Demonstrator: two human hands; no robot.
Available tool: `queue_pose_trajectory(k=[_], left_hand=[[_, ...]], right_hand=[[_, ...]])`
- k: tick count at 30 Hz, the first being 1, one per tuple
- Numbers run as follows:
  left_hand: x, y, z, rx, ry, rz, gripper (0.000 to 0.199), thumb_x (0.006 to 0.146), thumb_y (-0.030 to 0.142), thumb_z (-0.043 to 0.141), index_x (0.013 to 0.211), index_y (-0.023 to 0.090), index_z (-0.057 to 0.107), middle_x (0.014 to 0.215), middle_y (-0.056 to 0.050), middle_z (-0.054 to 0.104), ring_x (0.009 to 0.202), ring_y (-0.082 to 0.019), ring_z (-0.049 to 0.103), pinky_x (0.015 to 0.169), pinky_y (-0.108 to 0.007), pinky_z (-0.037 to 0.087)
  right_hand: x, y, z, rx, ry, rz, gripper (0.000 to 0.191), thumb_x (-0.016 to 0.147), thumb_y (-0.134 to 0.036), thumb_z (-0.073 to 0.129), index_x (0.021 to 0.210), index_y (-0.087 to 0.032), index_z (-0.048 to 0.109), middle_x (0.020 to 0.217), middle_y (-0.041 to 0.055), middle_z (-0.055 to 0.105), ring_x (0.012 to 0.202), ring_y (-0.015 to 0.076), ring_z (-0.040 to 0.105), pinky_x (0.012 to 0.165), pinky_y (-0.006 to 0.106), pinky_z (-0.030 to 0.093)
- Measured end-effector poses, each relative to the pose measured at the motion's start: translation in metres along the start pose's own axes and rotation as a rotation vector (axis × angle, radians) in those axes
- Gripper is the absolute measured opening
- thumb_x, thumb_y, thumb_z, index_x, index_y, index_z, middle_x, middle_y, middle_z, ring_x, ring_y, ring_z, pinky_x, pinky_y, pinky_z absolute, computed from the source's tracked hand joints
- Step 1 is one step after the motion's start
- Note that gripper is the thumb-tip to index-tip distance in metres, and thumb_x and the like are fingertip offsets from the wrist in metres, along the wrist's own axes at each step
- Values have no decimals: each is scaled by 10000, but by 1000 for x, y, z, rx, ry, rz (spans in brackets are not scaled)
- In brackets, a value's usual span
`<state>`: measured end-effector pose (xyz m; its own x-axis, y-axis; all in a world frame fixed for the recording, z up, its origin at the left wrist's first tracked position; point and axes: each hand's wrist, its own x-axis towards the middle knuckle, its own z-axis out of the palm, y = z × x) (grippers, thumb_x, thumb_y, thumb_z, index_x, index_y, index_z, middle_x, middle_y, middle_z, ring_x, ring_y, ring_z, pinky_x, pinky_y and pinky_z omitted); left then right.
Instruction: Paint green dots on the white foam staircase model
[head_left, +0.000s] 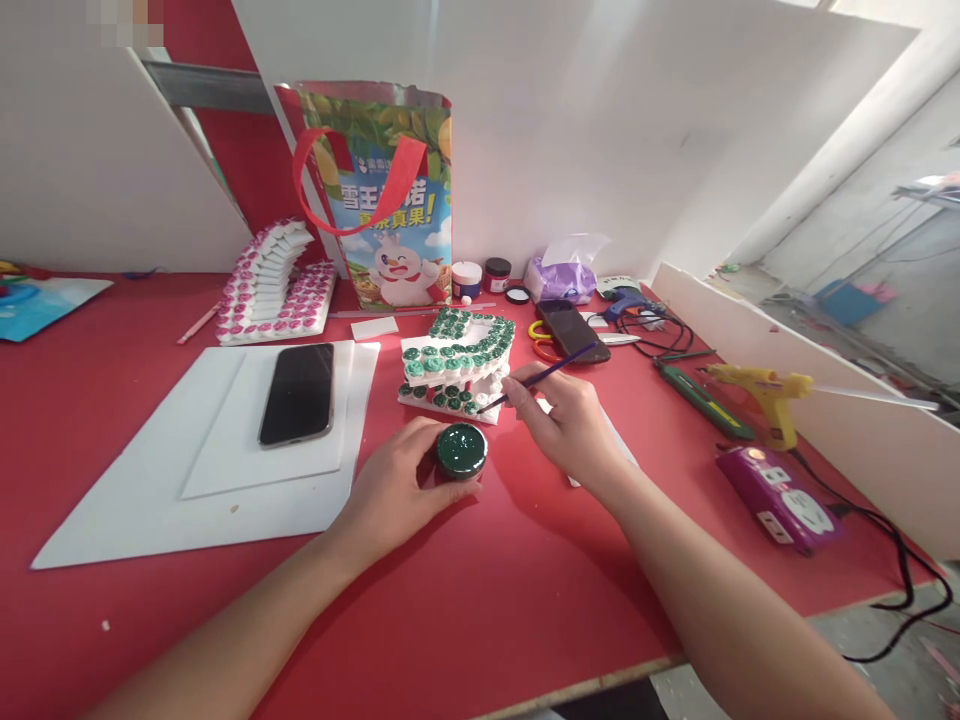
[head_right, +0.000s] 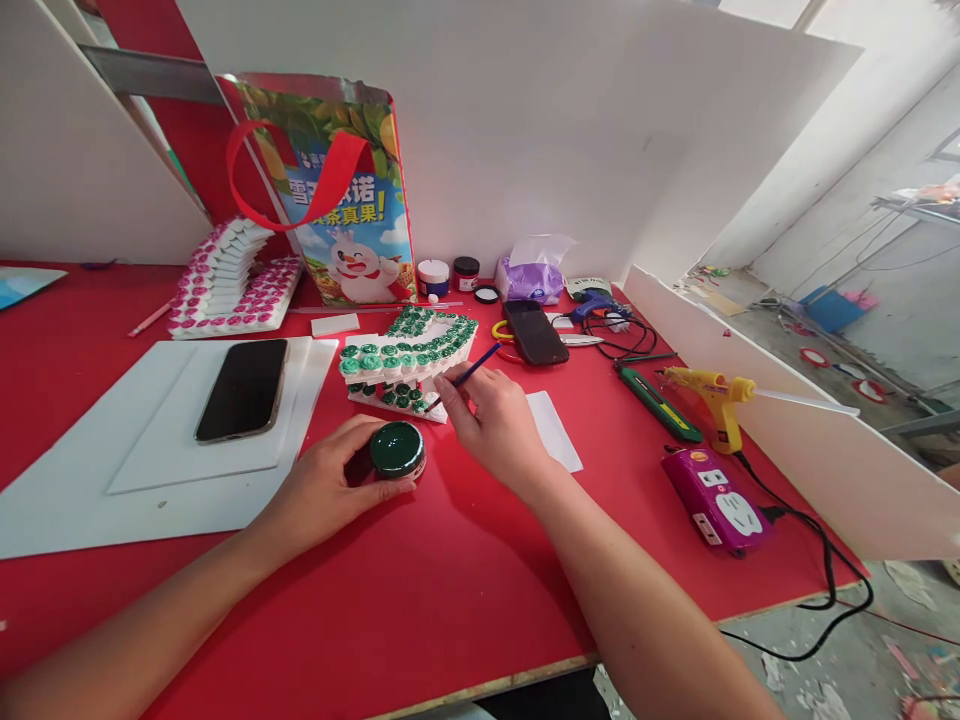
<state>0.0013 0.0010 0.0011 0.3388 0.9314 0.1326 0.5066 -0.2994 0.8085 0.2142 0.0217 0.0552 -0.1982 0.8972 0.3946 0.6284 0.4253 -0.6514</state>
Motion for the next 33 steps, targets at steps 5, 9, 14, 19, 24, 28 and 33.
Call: queue_pose_trajectory(k=[5, 9, 14, 19, 24, 28, 33], left_hand=[[0, -1, 0, 9, -5, 4, 382, 814, 458, 778, 1112, 264, 637, 1126, -14, 665, 1027, -232, 649, 861, -345, 507], [0, -1, 0, 7, 0, 1, 372, 812, 453, 780, 1104, 271, 639, 1114, -6, 667, 1010, -226, 656, 849, -337, 511], [0, 0, 0, 10, -3, -18, 381, 808, 478, 773, 1091, 261, 640, 1110, -16, 669, 1007, -238, 655, 844, -345, 513], [1, 1, -2, 26, -23, -47, 394, 802, 513, 759, 1079, 254, 651, 1118, -24, 674, 1014, -251, 657, 849, -360, 518], [1, 4, -3, 35, -34, -74, 409, 792, 516, 761, 1095, 261, 657, 1139, -26, 676, 1046, -264, 654, 864, -369, 524], [1, 6, -4, 34, -40, -83, 422, 796, 526, 753, 1113, 265, 657, 1158, -26, 671, 1070, -269, 647, 879, -375, 525], [1, 6, -4, 16, -44, -88, 415, 795, 512, 761, 1123, 278, 660, 1157, -15, 673, 1069, -264, 650, 881, -371, 526]], right_hand=[[-1, 0, 0, 23, 9, 6, 233, 1017, -310, 505, 850, -212, 634, 791, 38, 695, 709, 168, 636, 590, 264, 456], [-1, 0, 1, -18, 11, 4, 223, 1009, -306, 523, 842, -208, 634, 741, 24, 673, 683, 157, 626, 596, 257, 448], [1, 7, 4, 51, 47, -26, 219, 1012, -289, 520, 852, -199, 639, 811, 38, 689, 689, 144, 612, 593, 251, 440], [1, 12, 1, 288, 220, -8, 231, 1001, -330, 565, 817, -204, 627, 726, 9, 651, 604, 127, 579, 569, 262, 451], [-4, 7, -6, 507, 131, -58, 214, 1016, -327, 551, 862, -210, 642, 760, 6, 641, 627, 129, 588, 599, 281, 483], [-6, 3, -5, 424, 9, -111, 223, 1035, -288, 510, 873, -204, 638, 791, 5, 658, 633, 109, 589, 592, 250, 470], [-3, -2, -5, 335, -49, -123, 244, 1033, -239, 498, 815, -189, 596, 790, 4, 636, 636, 92, 562, 593, 230, 445]])
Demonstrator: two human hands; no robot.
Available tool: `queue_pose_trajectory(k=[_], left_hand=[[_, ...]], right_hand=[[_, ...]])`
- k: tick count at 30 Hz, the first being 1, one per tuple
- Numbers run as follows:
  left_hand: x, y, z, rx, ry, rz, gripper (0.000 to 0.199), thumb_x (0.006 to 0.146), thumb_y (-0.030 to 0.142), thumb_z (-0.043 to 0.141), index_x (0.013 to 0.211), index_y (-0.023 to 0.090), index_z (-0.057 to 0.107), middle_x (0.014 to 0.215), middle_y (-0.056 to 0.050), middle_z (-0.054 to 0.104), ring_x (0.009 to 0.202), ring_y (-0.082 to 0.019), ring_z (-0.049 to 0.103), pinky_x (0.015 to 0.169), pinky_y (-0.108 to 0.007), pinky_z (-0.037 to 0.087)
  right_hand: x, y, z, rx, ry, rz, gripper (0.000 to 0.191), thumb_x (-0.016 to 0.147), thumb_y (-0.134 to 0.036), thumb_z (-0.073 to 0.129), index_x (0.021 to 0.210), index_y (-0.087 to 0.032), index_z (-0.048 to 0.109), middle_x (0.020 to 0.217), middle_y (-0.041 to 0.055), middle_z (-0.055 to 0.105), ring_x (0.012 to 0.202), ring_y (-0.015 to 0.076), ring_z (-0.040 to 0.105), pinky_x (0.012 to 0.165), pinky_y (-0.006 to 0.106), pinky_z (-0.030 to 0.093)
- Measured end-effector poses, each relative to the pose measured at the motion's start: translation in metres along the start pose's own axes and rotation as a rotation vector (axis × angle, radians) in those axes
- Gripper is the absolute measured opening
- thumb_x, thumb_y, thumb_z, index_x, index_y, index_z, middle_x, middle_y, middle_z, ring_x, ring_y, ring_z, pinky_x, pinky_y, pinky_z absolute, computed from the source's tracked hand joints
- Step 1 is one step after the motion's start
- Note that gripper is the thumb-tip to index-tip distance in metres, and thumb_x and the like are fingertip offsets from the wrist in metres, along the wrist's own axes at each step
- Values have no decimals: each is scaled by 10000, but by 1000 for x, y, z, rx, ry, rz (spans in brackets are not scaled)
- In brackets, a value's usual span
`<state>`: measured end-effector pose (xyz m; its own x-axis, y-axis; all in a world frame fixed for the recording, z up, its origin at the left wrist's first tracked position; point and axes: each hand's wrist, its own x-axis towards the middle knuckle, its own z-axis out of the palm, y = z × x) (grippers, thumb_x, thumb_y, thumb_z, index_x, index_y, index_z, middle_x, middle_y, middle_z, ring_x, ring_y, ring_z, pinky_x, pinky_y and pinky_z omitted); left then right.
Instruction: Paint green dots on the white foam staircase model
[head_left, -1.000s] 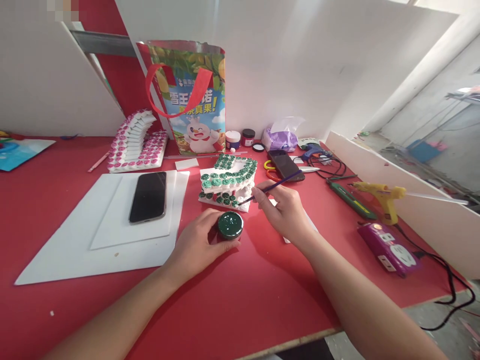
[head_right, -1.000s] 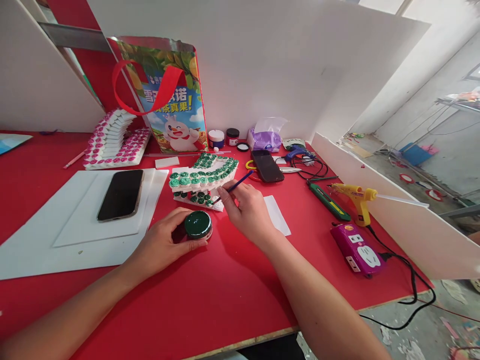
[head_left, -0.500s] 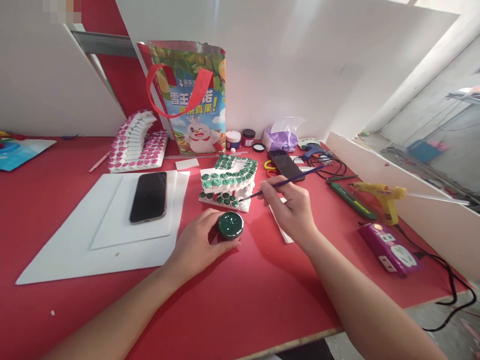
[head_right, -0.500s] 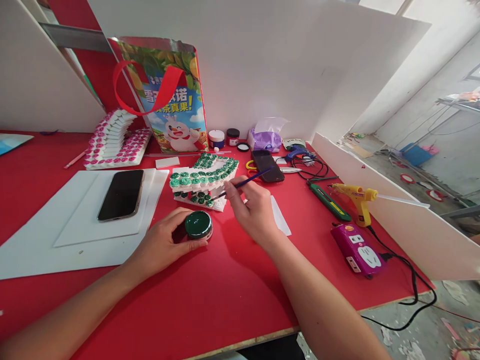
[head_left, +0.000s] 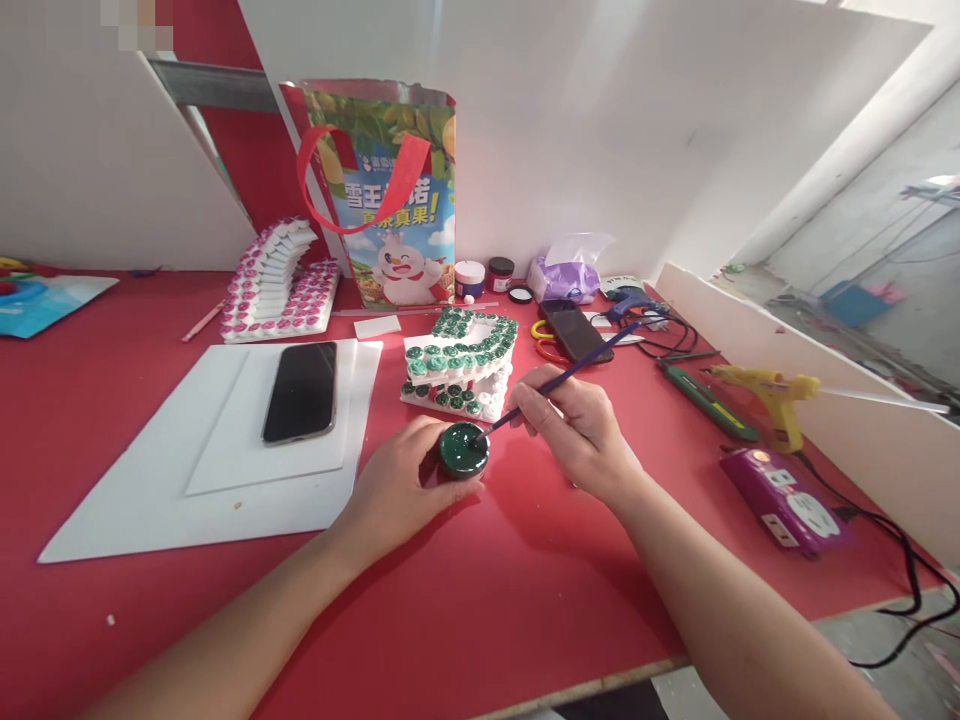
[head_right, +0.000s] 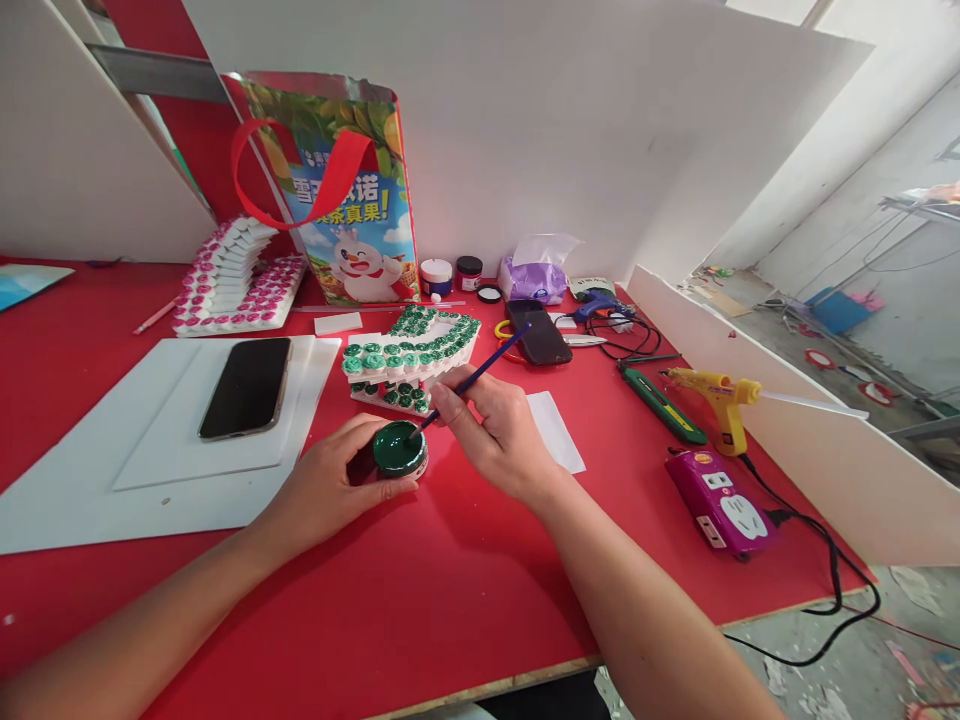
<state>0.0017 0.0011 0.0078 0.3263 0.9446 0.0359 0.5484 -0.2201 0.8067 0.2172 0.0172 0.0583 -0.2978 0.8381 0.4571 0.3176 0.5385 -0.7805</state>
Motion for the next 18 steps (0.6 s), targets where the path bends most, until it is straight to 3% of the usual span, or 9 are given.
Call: queue_pose_trajectory(k=[6, 13, 18], left_hand=[[1, 0, 0, -6, -3, -3, 411, 791, 508, 767, 1115, 278, 661, 1158, -17, 670, 1067, -267, 646, 884, -375, 521], [0, -2, 1, 2, 15, 30, 398, 804, 526, 753, 1080, 256, 656, 1114, -34, 679, 1008, -263, 660, 839, -366, 528], [-1, -5, 3, -18, 44, 75, 397, 803, 507, 770, 1085, 256, 648, 1114, -35, 687, 1003, -254, 665, 830, -354, 530]], right_hand=[[-1, 0, -1, 15, 6, 16, 251, 1034, -269, 501, 821, -191, 609, 780, 5, 637, 623, 96, 555, 588, 239, 443], [2, 16, -1, 168, 287, 125, 251, 988, -396, 585, 813, -218, 608, 703, -3, 631, 606, 136, 566, 589, 289, 472], [5, 29, 4, 11, 265, 197, 302, 989, -458, 562, 823, -210, 608, 702, 7, 632, 637, 143, 578, 616, 288, 479]])
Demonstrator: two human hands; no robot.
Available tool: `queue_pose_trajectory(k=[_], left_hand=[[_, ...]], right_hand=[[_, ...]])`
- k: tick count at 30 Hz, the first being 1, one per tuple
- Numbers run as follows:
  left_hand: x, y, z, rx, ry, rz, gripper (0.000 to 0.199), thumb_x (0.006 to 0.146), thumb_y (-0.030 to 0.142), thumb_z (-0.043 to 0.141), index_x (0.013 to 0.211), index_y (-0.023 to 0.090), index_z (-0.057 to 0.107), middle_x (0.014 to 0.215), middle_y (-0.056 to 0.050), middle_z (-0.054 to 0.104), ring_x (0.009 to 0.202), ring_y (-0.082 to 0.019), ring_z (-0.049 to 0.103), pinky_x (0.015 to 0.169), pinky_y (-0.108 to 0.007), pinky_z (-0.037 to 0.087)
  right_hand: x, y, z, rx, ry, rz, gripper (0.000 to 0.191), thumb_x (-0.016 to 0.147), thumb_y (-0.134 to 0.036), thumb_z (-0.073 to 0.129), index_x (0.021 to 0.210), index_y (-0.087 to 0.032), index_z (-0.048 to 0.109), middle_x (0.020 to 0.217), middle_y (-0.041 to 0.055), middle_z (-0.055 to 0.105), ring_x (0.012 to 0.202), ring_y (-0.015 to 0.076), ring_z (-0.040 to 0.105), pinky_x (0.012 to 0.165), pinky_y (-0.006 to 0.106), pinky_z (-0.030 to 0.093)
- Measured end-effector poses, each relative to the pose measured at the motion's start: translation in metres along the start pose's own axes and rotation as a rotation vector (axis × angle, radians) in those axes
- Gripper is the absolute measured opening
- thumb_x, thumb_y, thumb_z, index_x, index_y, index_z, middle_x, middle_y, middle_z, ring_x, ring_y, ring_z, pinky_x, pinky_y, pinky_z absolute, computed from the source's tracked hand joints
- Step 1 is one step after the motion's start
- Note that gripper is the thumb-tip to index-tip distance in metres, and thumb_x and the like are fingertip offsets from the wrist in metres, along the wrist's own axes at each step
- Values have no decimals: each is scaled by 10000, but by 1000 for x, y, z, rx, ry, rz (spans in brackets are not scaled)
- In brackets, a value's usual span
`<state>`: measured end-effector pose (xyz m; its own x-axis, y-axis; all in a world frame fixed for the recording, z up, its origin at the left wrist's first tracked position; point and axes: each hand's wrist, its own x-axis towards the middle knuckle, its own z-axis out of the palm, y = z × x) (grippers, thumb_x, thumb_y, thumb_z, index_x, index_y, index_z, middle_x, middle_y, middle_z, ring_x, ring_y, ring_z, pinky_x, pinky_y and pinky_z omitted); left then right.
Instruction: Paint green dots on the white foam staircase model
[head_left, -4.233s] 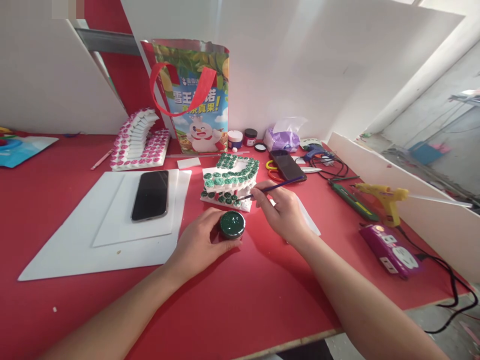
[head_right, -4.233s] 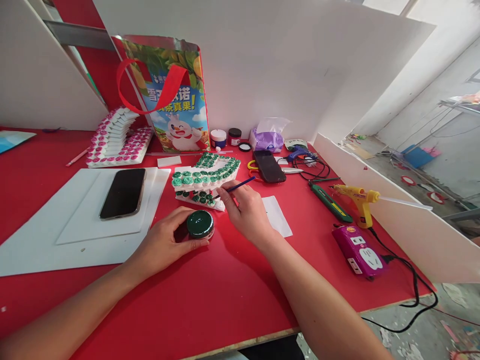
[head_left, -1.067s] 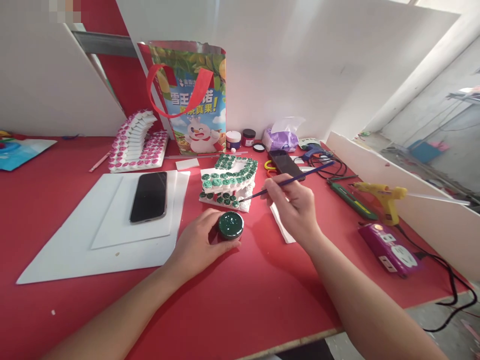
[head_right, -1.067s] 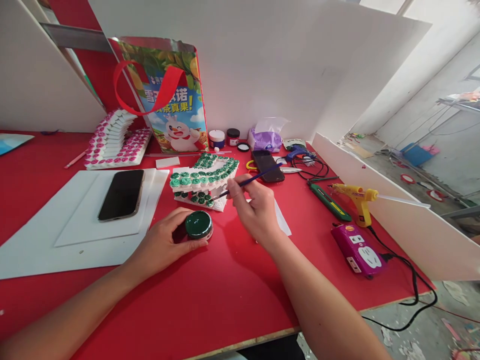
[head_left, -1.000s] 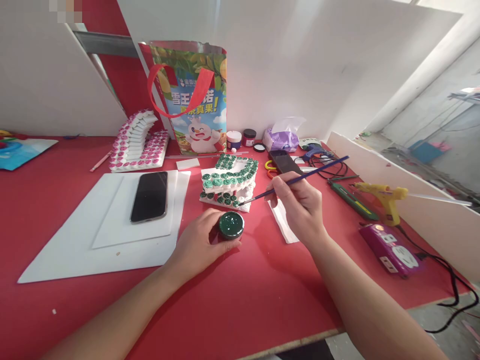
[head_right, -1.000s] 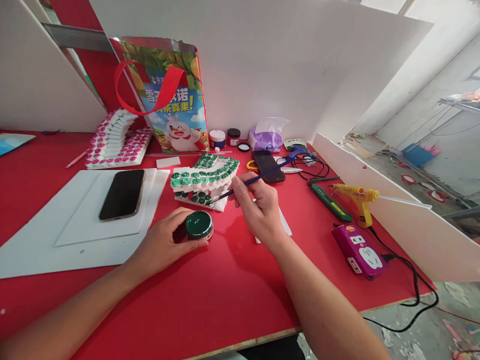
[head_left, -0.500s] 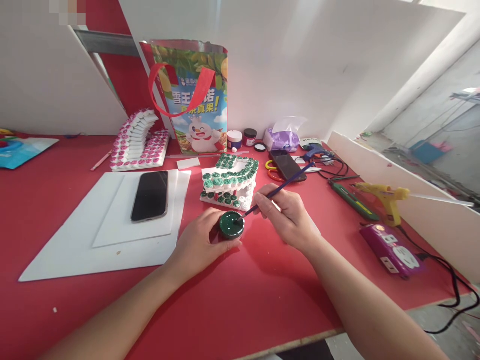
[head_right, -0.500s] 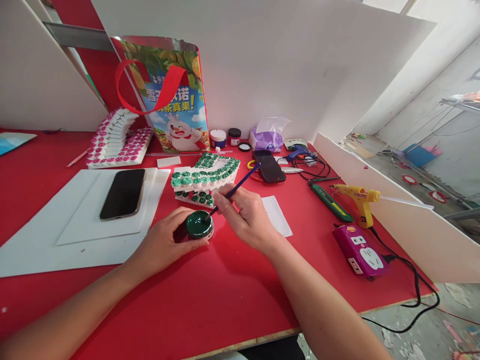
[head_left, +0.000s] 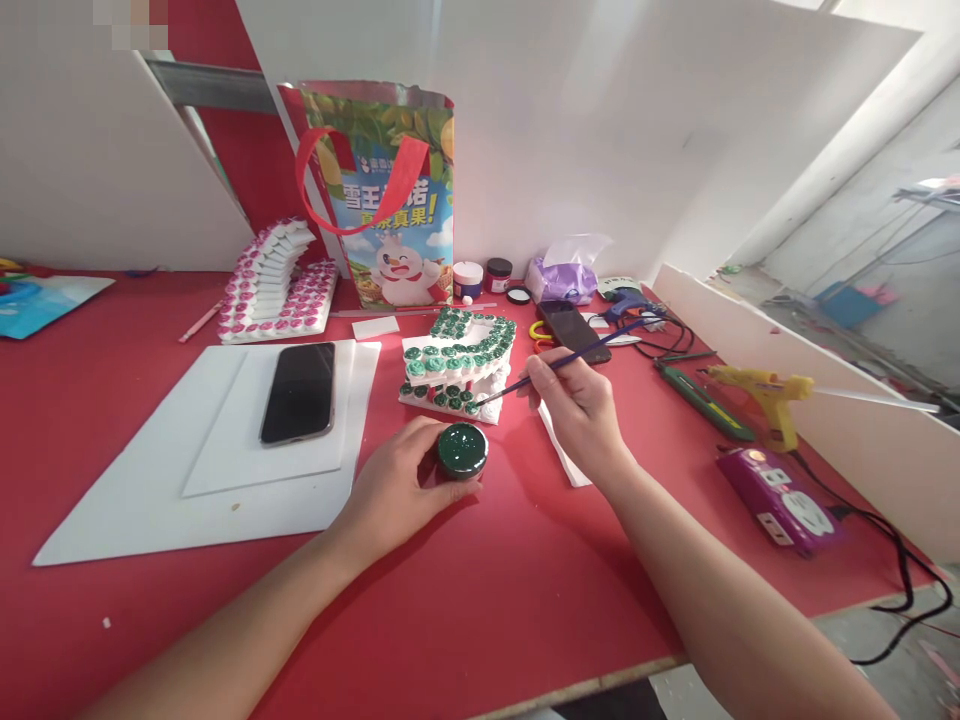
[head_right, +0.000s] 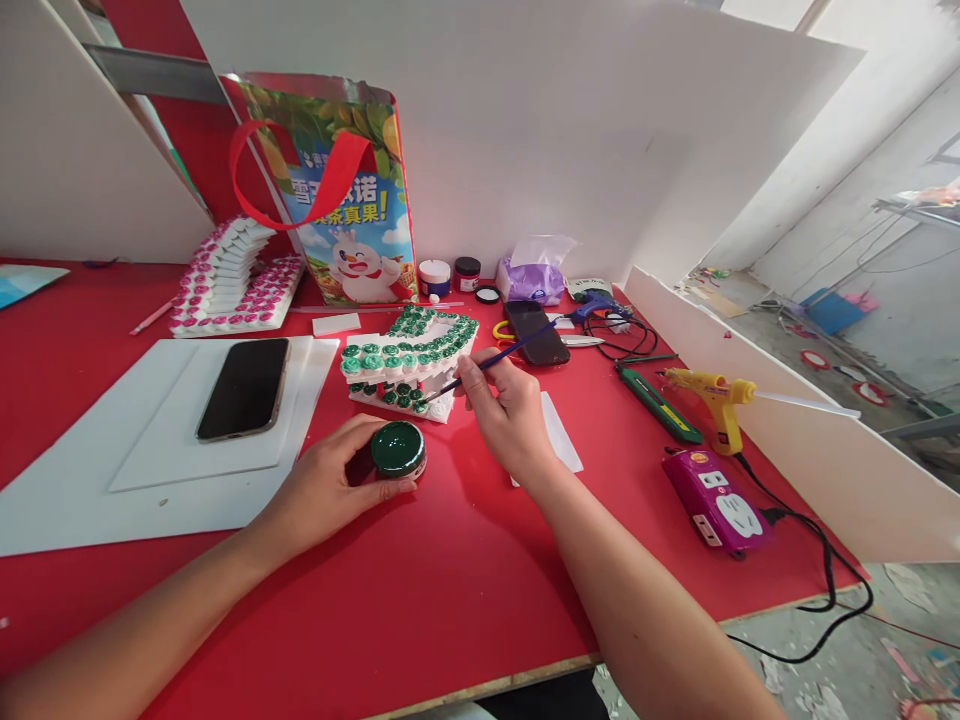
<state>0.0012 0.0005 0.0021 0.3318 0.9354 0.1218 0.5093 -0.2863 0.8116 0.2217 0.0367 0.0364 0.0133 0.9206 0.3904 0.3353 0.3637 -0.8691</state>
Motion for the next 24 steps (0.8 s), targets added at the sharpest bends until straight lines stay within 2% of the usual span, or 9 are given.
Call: queue_pose_trajectory(k=[12, 24], left_hand=[[0, -1, 2, -3, 19, 19, 404, 805, 474, 784, 1106, 247, 639, 1123, -43, 680, 1018, -248, 671, 859, -359, 538], [0, -1, 1, -1, 24, 22, 404, 808, 491, 776, 1107, 252, 646, 1127, -50, 691, 1024, -260, 679, 852, -363, 553]], right_hand=[[-1, -4, 5, -112, -102, 5, 275, 1010, -375, 523, 824, -190, 607, 777, 30, 670, 663, 136, 608, 611, 260, 466], [-2, -6, 5, -185, -97, -53, 297, 1019, -393, 516, 808, -203, 603, 757, 20, 654, 643, 129, 582, 586, 246, 444]])
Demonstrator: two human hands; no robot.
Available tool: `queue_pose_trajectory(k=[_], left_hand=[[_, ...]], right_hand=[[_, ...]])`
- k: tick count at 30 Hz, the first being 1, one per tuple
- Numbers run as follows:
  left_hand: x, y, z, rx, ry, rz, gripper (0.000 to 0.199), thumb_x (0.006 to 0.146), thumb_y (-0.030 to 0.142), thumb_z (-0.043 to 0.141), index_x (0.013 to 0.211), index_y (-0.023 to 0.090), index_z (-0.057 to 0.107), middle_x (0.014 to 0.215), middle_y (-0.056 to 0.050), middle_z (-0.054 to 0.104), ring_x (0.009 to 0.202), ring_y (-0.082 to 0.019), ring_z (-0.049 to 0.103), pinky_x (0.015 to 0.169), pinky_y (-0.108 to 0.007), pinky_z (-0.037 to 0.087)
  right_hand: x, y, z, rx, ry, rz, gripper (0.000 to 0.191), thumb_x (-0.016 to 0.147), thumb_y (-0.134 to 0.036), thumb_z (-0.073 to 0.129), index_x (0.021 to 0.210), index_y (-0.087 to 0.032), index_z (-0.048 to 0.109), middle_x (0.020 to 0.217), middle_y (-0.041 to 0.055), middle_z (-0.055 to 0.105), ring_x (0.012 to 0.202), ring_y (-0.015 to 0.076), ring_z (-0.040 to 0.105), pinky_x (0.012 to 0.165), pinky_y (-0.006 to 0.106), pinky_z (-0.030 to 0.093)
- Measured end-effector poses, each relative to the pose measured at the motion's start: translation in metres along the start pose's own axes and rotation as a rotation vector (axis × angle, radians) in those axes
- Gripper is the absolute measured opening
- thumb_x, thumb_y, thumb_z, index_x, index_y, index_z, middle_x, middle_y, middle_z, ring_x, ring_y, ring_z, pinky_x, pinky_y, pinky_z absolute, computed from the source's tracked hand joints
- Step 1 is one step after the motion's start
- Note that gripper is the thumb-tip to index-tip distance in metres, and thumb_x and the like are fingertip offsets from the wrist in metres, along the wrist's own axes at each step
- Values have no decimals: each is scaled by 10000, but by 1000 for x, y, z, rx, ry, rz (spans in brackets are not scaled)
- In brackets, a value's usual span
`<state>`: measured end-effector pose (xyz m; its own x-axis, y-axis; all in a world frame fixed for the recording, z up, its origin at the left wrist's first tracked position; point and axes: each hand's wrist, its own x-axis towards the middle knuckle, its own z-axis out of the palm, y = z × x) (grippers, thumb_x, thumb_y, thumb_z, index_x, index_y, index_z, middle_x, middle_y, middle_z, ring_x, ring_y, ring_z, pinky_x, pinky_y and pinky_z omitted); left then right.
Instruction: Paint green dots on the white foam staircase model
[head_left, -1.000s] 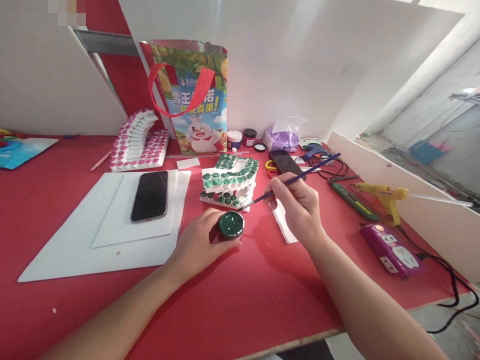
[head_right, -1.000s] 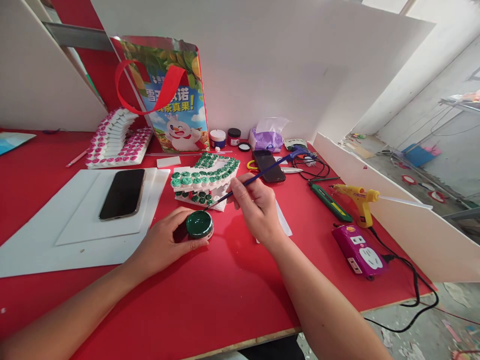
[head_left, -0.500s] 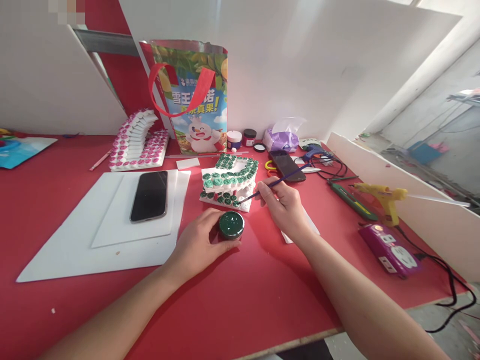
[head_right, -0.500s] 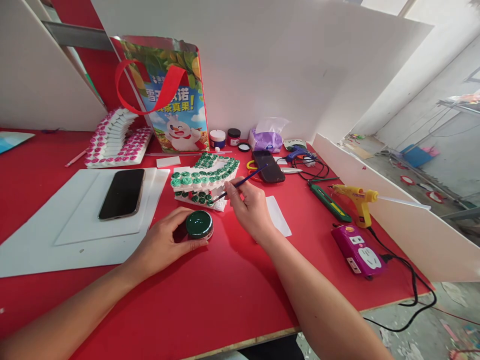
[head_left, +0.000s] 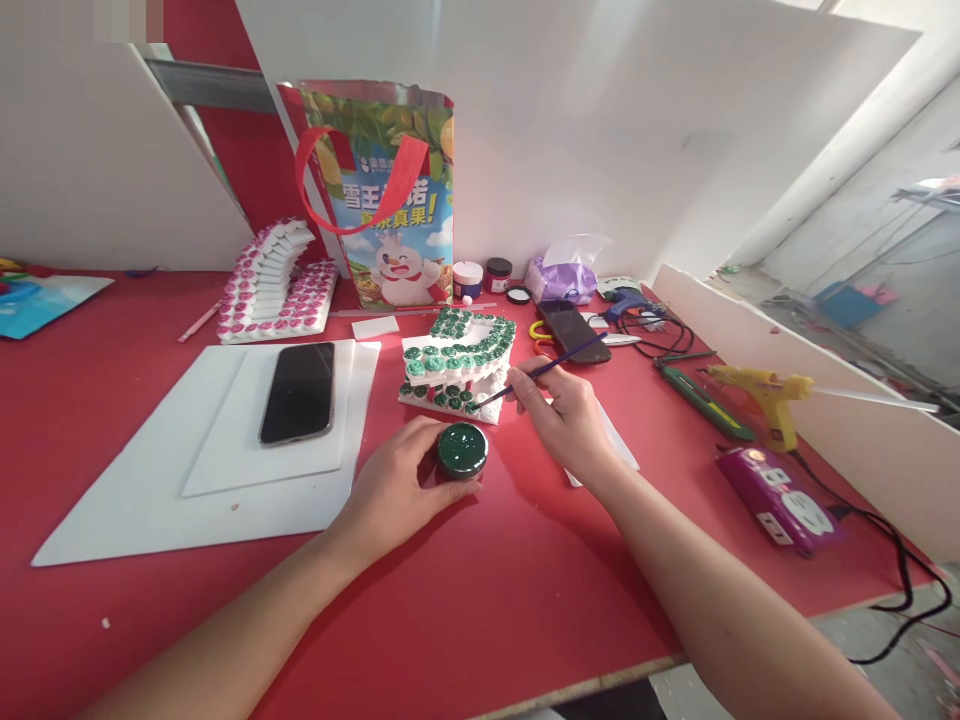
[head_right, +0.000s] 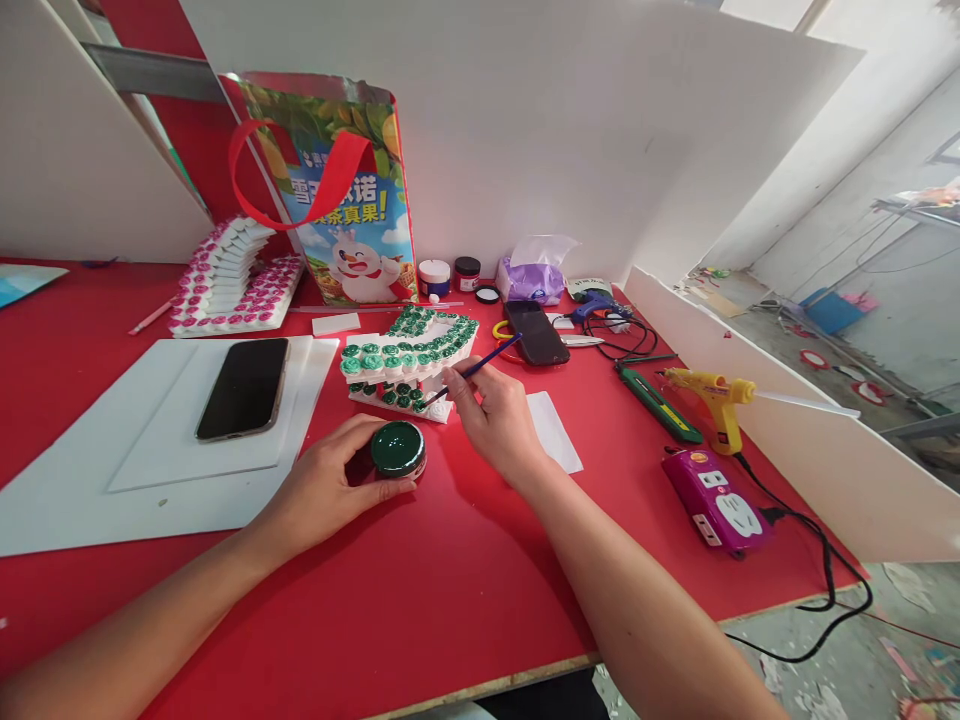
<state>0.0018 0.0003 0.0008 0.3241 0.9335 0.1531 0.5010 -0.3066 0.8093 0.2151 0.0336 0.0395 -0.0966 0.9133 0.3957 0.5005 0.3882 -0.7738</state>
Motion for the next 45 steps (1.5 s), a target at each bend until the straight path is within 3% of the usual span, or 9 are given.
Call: queue_pose_trajectory(k=[15, 22, 38, 45], left_hand=[[0, 0, 0, 15, -4, 6, 401, 808, 480, 781, 1099, 247, 634, 1117, -46, 685, 1011, -257, 678, 845, -366, 543], [0, -1, 0, 9, -4, 2, 388, 809, 474, 781, 1094, 254, 637, 1113, -34, 682, 1002, -248, 674, 840, -356, 541], [1, 0, -1, 17, -19, -6, 398, 807, 469, 785, 1105, 255, 631, 1134, -29, 672, 1027, -244, 660, 854, -349, 523], [0, -1, 0, 14, -5, 3, 384, 807, 448, 790, 1101, 256, 633, 1119, -22, 677, 1010, -236, 664, 844, -339, 519]], right_hand=[[0, -2, -3, 17, -28, 24, 303, 1014, -411, 516, 830, -196, 626, 799, 44, 691, 696, 147, 625, 606, 247, 475], [1, 0, -4, -27, 13, 7, 310, 1006, -418, 515, 813, -200, 622, 782, 50, 690, 646, 143, 573, 558, 253, 444], [-1, -3, -2, -33, -15, -10, 269, 1014, -342, 515, 812, -196, 615, 767, 34, 681, 658, 136, 590, 579, 241, 429], [0, 1, -1, -32, 38, -28, 252, 1014, -345, 531, 821, -201, 603, 763, 22, 663, 634, 127, 586, 589, 235, 438]])
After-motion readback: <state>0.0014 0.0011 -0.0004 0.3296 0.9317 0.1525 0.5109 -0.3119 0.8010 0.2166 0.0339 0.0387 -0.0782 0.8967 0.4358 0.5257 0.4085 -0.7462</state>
